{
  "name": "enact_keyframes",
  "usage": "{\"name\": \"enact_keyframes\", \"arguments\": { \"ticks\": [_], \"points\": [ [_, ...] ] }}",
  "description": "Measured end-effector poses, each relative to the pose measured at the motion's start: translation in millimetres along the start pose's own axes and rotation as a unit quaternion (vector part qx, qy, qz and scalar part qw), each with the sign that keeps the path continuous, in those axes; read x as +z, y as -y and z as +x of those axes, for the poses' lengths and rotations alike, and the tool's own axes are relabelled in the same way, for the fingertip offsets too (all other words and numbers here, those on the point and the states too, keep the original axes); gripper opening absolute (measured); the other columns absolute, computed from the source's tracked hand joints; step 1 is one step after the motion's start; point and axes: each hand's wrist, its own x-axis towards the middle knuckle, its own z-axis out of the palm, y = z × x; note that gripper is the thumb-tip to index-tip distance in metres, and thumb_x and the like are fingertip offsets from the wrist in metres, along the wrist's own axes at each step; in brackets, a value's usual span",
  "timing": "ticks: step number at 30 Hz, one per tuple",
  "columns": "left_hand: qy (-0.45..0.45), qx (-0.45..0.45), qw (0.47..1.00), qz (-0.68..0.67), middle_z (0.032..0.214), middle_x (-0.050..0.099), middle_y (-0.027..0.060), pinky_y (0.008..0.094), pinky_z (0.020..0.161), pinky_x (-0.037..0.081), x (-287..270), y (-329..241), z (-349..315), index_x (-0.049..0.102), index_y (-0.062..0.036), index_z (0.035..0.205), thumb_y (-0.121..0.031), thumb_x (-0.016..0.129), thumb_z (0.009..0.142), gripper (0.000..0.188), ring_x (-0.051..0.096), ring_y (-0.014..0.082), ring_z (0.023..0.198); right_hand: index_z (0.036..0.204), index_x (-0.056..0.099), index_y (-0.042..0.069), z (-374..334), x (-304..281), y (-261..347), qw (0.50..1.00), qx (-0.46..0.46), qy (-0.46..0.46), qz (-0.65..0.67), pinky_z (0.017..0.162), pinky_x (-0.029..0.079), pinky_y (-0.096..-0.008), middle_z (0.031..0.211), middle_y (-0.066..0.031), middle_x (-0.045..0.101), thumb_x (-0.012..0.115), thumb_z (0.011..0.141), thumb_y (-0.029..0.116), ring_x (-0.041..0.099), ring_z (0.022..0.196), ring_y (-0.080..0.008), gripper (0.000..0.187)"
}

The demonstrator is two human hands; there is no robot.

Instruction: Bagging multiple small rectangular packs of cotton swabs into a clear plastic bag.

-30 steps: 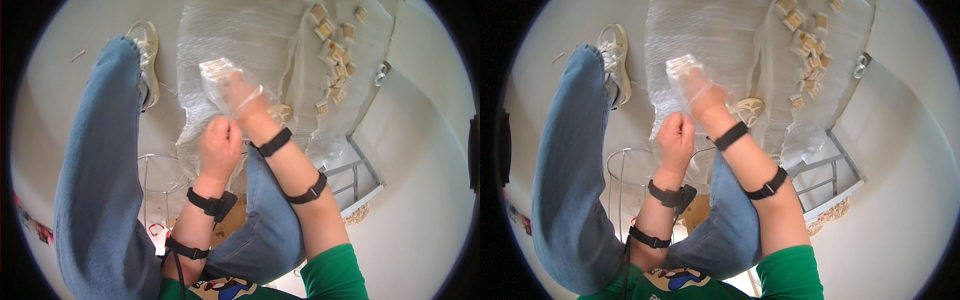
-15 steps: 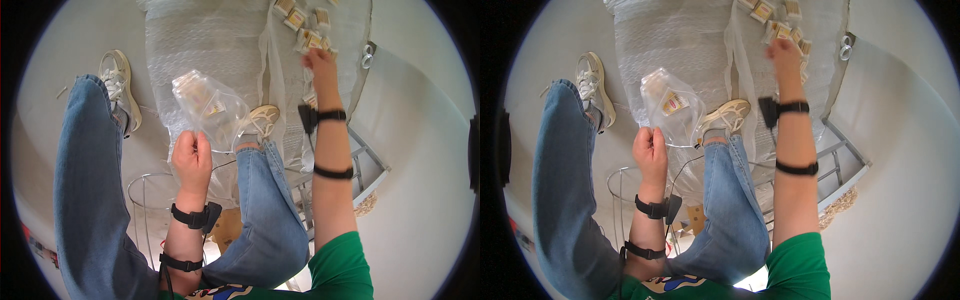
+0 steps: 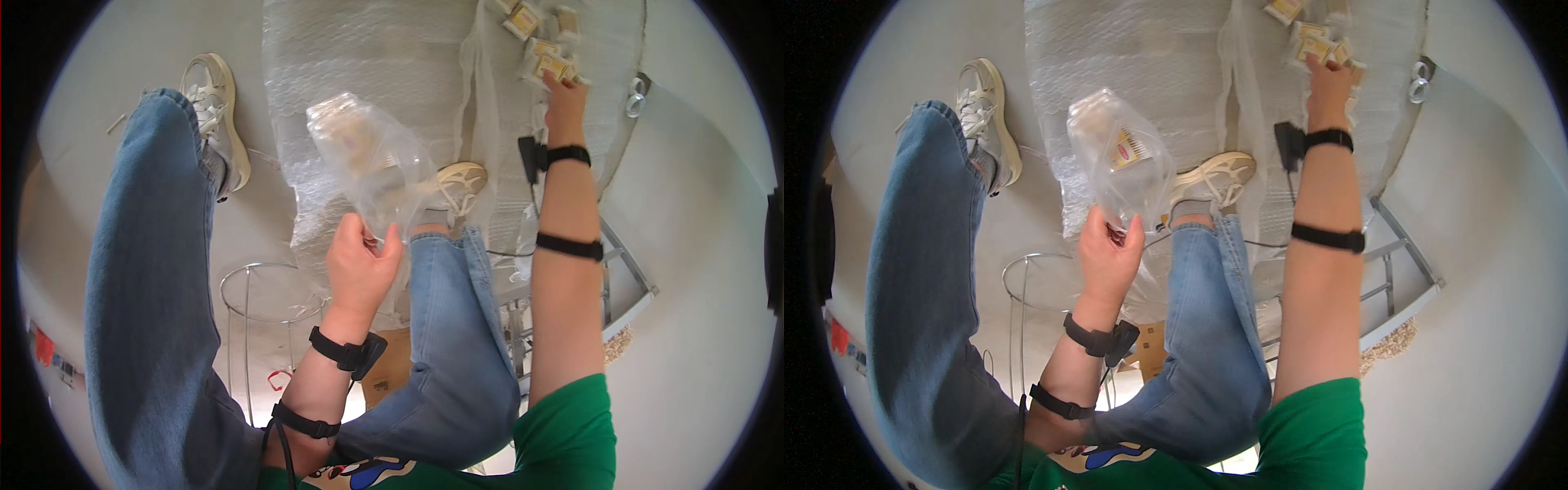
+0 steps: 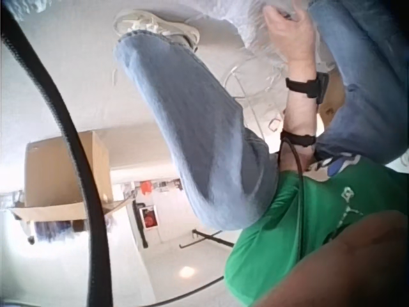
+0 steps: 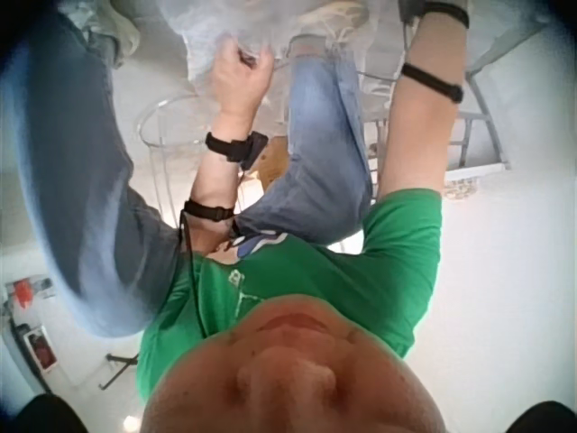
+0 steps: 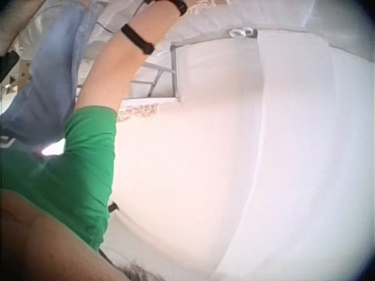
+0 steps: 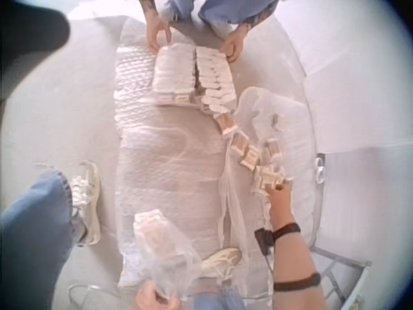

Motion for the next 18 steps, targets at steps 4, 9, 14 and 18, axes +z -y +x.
{"name": "enact_keyframes", "arguments": {
  "ticks": [4,9,14,18],
  "points": [
    [0.009,-0.101,0.990,-0.094,0.064,0.053,0.0072,0.0295,0.052,0.043,-0.8,5.6,-6.2,0.049,-0.0024,0.076,-0.012,0.071,0.077,0.024,0.052,0.0165,0.054,0.112,0.057,0.003,-112.2,-16.4,53.3,0.921,0.051,0.237,0.306,0.077,0.048,-0.0283,0.104,-0.0046,0.065,0.064,0.088,0.007,0.060,0.094,-0.0131,0.026],
    [0.053,-0.141,0.976,-0.157,0.066,0.058,0.0073,0.0272,0.050,0.045,11.4,-1.7,-10.6,0.051,-0.0003,0.081,-0.014,0.065,0.084,0.019,0.057,0.0132,0.053,0.116,0.055,0.002,-196.5,-39.8,106.4,0.906,-0.020,0.299,0.298,0.079,0.048,-0.0268,0.106,-0.0057,0.065,0.062,0.088,0.005,0.061,0.094,-0.0143,0.029],
    [0.074,-0.199,0.947,-0.239,0.068,0.061,0.0075,0.0241,0.047,0.046,12.4,6.7,-12.6,0.053,0.0010,0.082,-0.014,0.058,0.090,0.018,0.057,0.0114,0.052,0.108,0.060,0.000,-240.3,-39.3,139.5,0.923,-0.043,0.363,0.122,0.083,0.049,-0.0299,0.104,-0.0084,0.065,0.070,0.076,-0.002,0.062,0.095,-0.0188,0.034],
    [0.041,-0.163,0.964,-0.206,0.063,0.059,0.0099,0.0291,0.050,0.045,7.5,8.4,-16.0,0.055,0.0013,0.078,-0.013,0.059,0.089,0.018,0.058,0.0165,0.053,0.099,0.060,0.001,-279.0,-8.0,178.0,0.759,-0.407,0.394,-0.322,0.073,0.051,-0.0351,0.089,-0.0107,0.063,0.064,0.074,-0.001,0.063,0.085,-0.0259,0.025]
  ]
}}
